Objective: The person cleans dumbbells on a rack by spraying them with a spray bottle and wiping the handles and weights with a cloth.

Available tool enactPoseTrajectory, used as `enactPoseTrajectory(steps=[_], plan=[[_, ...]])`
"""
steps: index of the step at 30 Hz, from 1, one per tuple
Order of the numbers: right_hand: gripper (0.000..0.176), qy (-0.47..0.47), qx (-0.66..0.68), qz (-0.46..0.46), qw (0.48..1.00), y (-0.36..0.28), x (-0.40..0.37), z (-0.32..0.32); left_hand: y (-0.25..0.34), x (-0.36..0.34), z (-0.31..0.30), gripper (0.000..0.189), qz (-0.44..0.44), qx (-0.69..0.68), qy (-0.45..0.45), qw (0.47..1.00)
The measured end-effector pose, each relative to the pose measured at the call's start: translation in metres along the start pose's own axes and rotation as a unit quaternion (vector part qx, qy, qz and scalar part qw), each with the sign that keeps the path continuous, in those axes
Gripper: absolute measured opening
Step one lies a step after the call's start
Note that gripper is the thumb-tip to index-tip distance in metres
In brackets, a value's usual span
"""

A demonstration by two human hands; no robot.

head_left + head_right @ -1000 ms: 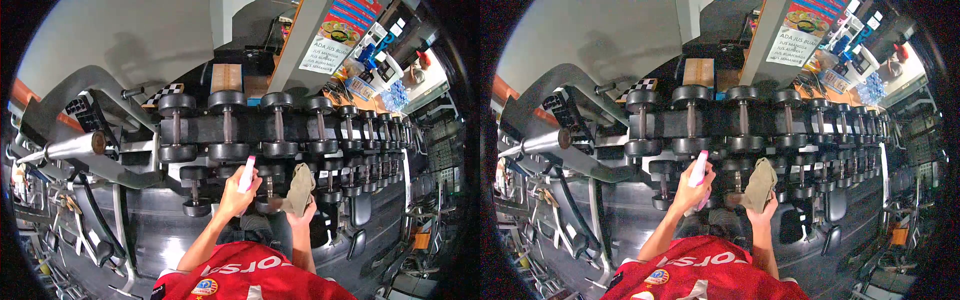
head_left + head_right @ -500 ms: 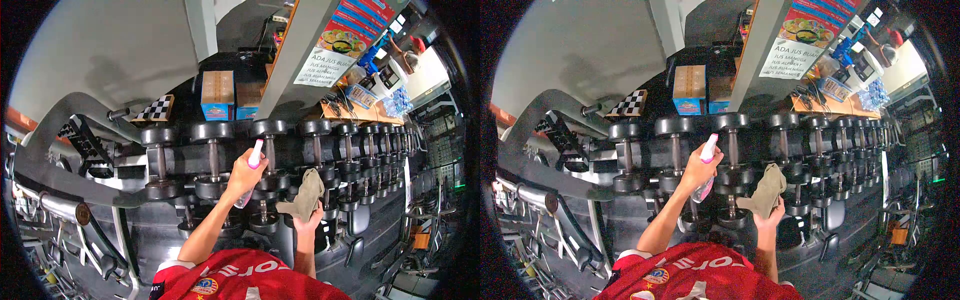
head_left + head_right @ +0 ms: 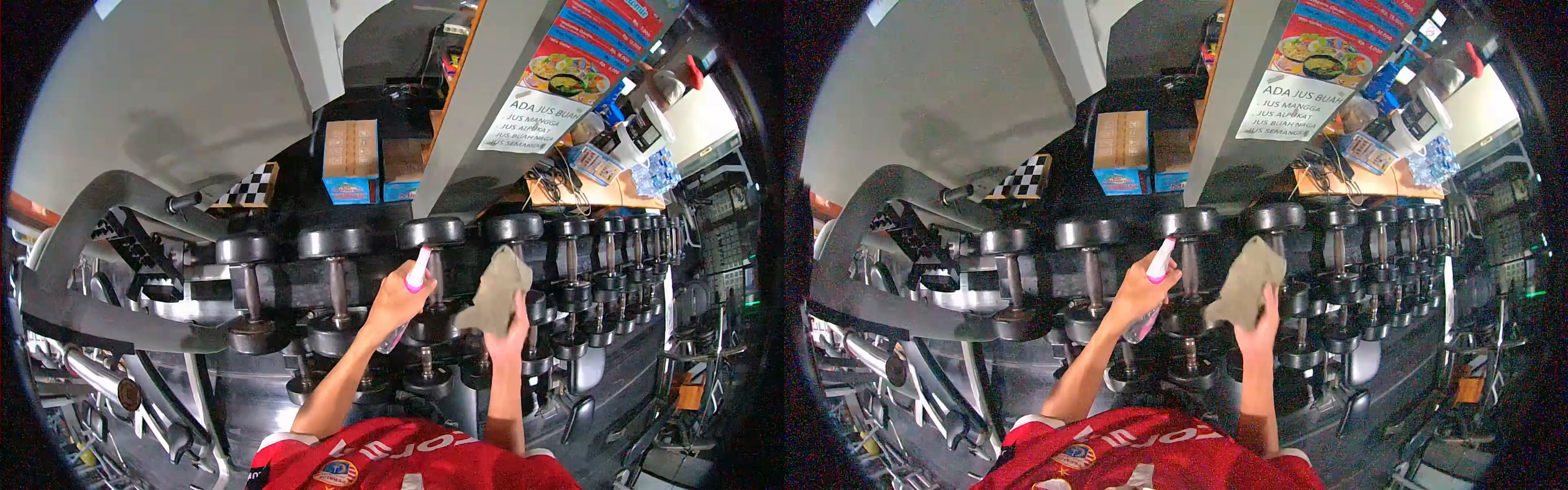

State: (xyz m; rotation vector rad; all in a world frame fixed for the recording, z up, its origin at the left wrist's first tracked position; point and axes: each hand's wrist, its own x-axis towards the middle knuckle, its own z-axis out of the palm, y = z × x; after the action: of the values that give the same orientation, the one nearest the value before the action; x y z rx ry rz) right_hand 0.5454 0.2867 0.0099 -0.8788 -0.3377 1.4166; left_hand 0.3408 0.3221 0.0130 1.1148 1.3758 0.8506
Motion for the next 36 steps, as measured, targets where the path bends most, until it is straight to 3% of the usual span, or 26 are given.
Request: enactPoseTrajectory(steps=[2,3,6,8,10,15,18,20,21,22,24,27,28,30,32,34,36], plan=[[0.045,0.127,-0.124,-0.041,0.983,0.005,0.017,0.028,-0.005,-0.005,0.000,0.020,0.005,-0.002,-0.002,1.000],[0.041,0.083,-0.266,-0.125,0.952,0.014,0.033,0.030,-0.011,-0.009,0.000,0.021,-0.005,-0.017,0.005,1.000],[0.029,-0.064,-0.580,-0.324,0.745,0.039,0.076,0.055,-0.022,-0.022,0.004,0.021,-0.014,-0.043,0.014,0.999],[0.027,-0.209,-0.694,-0.358,0.589,0.059,0.099,0.074,-0.024,-0.032,0.008,0.019,-0.014,-0.093,0.028,0.995],[0.027,-0.218,-0.748,-0.444,0.442,0.080,0.100,0.080,-0.028,-0.039,0.008,0.018,-0.015,-0.093,0.015,0.995],[0.034,-0.211,-0.696,-0.420,0.543,0.063,0.106,0.057,-0.036,-0.051,-0.004,0.016,-0.024,-0.142,0.007,0.990],[0.025,-0.086,-0.572,-0.325,0.748,0.074,0.122,0.024,-0.037,-0.055,-0.014,0.017,-0.034,-0.138,0.006,0.990],[0.031,0.002,-0.536,-0.110,0.837,0.064,0.131,0.016,-0.040,-0.056,-0.017,0.018,-0.044,-0.158,0.001,0.986],[0.040,0.047,-0.555,-0.134,0.820,0.083,0.155,-0.017,-0.038,-0.057,-0.018,0.017,-0.048,-0.134,-0.001,0.990],[0.045,0.005,-0.527,-0.039,0.849,0.084,0.171,-0.038,-0.037,-0.059,-0.018,0.017,-0.047,-0.135,-0.002,0.990],[0.040,0.040,-0.583,-0.079,0.808,0.081,0.160,-0.026,-0.039,-0.064,-0.017,0.017,-0.037,-0.161,-0.003,0.986],[0.032,0.003,-0.557,-0.108,0.824,0.065,0.123,0.020,-0.038,-0.070,-0.017,0.016,-0.036,-0.165,0.002,0.986],[0.025,-0.029,-0.563,-0.281,0.777,0.082,0.131,0.006,-0.037,-0.072,-0.017,0.016,-0.041,-0.150,0.004,0.988],[0.027,-0.129,-0.650,-0.412,0.625,0.071,0.119,0.034,-0.037,-0.076,-0.016,0.016,-0.050,-0.158,0.003,0.986],[0.026,-0.221,-0.717,-0.436,0.497,0.065,0.102,0.073,-0.035,-0.079,-0.016,0.017,-0.051,-0.142,0.005,0.989],[0.023,-0.247,-0.737,-0.458,0.431,0.084,0.102,0.084,-0.035,-0.081,-0.013,0.018,-0.055,-0.143,0.009,0.988],[0.020,-0.271,-0.807,-0.431,0.298,0.109,0.104,0.094,-0.035,-0.081,-0.011,0.018,-0.058,-0.141,0.011,0.988]])
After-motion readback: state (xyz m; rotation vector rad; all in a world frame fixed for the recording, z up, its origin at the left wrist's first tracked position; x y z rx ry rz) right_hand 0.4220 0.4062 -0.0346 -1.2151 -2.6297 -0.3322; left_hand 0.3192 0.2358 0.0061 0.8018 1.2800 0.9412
